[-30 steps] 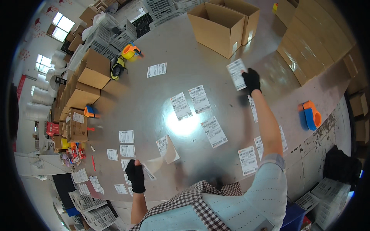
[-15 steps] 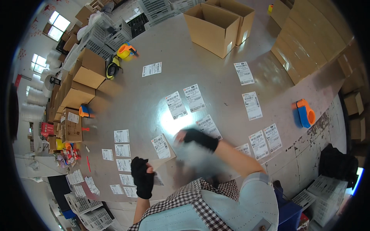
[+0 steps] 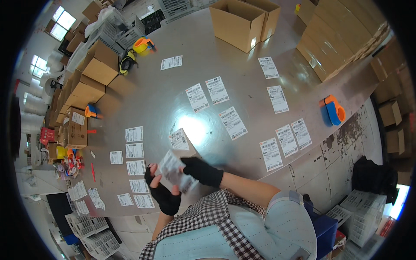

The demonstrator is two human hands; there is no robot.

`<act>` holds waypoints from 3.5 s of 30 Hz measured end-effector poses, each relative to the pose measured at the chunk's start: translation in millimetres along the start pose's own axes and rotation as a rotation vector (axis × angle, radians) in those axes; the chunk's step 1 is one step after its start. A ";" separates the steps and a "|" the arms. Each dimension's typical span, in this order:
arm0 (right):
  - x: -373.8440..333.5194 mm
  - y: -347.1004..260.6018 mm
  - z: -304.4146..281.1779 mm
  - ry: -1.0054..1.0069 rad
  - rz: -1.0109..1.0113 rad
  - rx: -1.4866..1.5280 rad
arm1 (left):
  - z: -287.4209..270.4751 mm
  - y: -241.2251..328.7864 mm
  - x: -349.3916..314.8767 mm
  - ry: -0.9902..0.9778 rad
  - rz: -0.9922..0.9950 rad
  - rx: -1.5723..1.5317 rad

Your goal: The person is sorting and organizing a stack of shipping or logistics labels on a metal table.

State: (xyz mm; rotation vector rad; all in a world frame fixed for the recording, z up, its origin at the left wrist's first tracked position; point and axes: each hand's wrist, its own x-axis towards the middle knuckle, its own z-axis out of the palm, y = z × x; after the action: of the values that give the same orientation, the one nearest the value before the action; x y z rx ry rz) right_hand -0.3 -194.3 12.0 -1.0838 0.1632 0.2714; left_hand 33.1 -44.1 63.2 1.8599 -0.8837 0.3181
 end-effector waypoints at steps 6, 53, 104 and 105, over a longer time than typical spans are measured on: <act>-8.1 -14.5 14.4 0.193 -0.089 0.342 | -18.0 -3.7 -30.0 -0.037 -0.544 -0.276; -69.4 -50.2 -6.6 -0.135 -0.175 -1.084 | -25.9 -9.2 14.5 -0.523 0.150 0.078; -35.7 -30.9 29.7 0.045 0.063 -0.127 | -20.0 -26.5 -15.2 0.331 -0.267 -0.448; -36.6 -31.4 28.8 0.068 0.029 -0.149 | -23.5 -37.5 -23.7 0.308 -0.358 -0.519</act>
State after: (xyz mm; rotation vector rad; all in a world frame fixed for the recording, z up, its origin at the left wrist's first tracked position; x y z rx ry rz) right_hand -26.0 -187.5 61.5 -1.2398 0.2230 0.2763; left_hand 46.6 -4.9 34.8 1.3990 -0.3632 0.1278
